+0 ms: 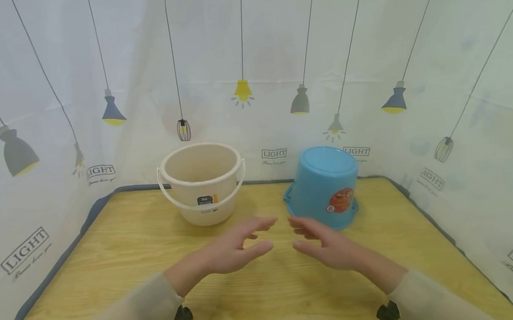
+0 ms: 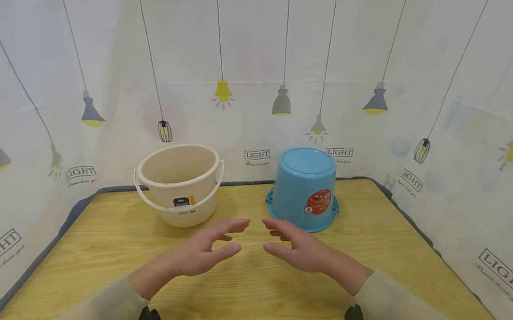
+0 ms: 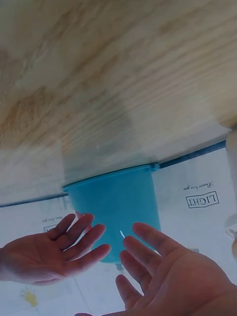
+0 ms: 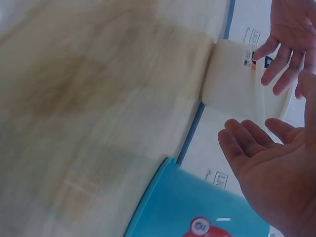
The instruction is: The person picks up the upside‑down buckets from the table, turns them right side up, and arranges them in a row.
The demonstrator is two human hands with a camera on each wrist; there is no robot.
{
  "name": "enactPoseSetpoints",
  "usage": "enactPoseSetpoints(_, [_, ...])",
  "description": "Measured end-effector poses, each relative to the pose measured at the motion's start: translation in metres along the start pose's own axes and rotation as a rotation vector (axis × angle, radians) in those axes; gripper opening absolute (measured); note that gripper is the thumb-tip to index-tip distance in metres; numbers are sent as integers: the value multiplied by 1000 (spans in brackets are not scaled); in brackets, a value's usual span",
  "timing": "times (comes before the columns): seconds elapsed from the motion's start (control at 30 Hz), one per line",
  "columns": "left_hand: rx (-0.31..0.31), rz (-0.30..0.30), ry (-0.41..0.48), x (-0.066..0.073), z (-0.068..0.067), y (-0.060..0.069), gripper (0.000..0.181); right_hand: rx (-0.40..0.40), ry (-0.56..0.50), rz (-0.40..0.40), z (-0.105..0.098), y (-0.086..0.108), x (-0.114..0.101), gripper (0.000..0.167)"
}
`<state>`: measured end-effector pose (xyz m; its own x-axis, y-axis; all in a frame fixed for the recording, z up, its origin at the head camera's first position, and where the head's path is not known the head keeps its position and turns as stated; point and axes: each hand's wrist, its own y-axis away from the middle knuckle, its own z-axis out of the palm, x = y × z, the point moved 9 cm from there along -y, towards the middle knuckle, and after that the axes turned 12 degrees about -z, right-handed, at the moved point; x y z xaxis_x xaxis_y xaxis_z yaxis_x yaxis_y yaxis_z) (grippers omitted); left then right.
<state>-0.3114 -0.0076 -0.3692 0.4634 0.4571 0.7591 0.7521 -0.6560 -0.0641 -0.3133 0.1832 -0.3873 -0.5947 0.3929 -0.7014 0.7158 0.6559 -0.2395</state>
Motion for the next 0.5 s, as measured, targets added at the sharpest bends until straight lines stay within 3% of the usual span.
enactPoseSetpoints(0.23, [-14,-53,-85,-14,15,-21,67,-5,19,73,-13,28,23,63])
enactPoseSetpoints(0.5, [-25,-143,-140,-31,20,-48,77,19,109,180,-41,56,58,66])
